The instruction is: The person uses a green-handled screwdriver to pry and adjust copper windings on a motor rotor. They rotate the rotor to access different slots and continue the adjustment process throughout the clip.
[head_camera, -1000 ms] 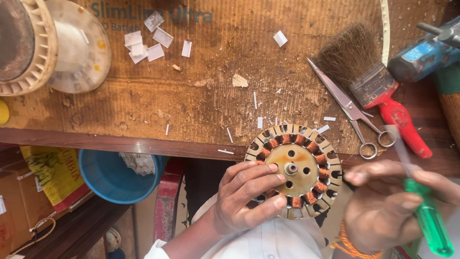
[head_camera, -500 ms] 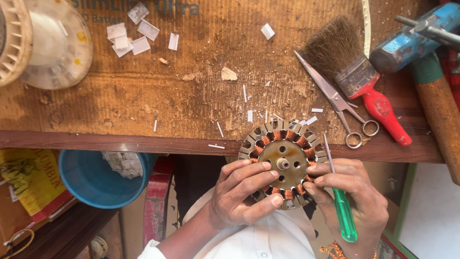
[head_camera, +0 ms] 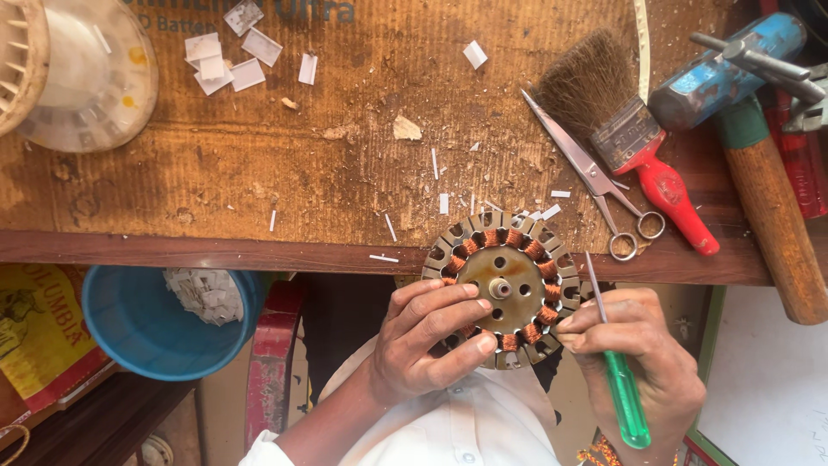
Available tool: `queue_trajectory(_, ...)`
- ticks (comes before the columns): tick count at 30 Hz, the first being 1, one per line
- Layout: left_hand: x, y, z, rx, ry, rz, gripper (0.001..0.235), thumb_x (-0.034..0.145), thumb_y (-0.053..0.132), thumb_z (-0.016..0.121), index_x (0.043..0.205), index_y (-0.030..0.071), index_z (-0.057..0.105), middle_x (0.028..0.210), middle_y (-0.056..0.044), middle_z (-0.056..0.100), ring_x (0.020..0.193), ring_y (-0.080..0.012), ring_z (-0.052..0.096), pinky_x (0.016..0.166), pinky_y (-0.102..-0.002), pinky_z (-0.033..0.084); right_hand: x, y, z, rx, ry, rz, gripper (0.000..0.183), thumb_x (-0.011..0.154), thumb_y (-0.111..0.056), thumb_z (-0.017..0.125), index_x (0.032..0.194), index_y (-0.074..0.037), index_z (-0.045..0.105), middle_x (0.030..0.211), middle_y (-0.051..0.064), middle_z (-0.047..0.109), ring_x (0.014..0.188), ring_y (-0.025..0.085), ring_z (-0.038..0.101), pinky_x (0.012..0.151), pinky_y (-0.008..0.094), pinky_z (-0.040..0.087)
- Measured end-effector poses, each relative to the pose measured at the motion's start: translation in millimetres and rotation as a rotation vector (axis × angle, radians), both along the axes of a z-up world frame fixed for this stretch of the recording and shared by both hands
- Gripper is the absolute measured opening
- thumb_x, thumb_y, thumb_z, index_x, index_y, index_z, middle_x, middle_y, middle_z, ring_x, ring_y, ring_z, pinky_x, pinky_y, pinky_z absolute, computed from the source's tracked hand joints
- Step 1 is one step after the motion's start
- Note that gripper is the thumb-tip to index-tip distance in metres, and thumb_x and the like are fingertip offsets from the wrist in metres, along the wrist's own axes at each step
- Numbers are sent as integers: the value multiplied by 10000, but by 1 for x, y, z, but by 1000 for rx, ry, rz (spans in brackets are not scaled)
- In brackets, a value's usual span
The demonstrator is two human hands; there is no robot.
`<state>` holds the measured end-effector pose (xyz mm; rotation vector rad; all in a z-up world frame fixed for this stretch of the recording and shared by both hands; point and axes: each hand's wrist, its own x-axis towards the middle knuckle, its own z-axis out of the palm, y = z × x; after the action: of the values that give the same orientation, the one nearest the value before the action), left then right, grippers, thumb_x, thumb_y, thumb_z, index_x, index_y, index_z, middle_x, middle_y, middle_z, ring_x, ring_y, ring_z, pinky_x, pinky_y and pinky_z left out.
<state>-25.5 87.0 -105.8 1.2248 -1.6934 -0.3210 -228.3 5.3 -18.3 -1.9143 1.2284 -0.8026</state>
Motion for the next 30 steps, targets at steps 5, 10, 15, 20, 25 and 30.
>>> queue_trajectory(5,-1,0,-2,6,20,-1,346,981,143,780,1244,267,592,1276,-24,691,1248,-215,651,1107,-402,483,-2,2,1,3,-27,-28,252,794,78,797,913,-72,633,901,73,709,915,173,682,845,268,558)
queue_trajectory(10,-2,1,-3,16,26,7,357,980,153,781,1254,280,591,1276,-7,689,1253,-202,648,1115,-402,473,5,-3,4,10,-2,-7,238,783,65,807,915,-57,651,926,68,718,889,169,677,797,260,550)
queue_trajectory(15,-3,0,-3,4,34,11,356,992,166,783,1265,280,584,1282,-2,680,1259,-201,644,1120,-401,479,15,-9,7,-35,38,35,234,787,45,814,941,-56,668,931,65,727,905,172,674,807,260,532)
queue_trajectory(20,1,-2,-2,-7,39,-15,356,988,155,769,1273,262,584,1279,-22,677,1244,-213,646,1100,-409,493,22,-10,6,-25,34,34,240,778,22,826,963,-57,695,920,64,733,876,167,657,786,249,523)
queue_trajectory(25,0,-4,-3,-28,44,-6,360,999,158,770,1286,257,578,1282,-19,671,1233,-210,650,1088,-396,502,19,-10,5,-19,26,53,236,778,24,823,956,-55,691,927,68,737,864,167,664,796,267,515)
queue_trajectory(30,-1,-4,-3,-27,44,-4,370,1001,164,772,1292,266,569,1281,-12,670,1236,-205,649,1094,-394,503,11,-7,3,-12,-65,21,226,810,28,824,966,-53,682,890,75,728,861,165,676,805,272,519)
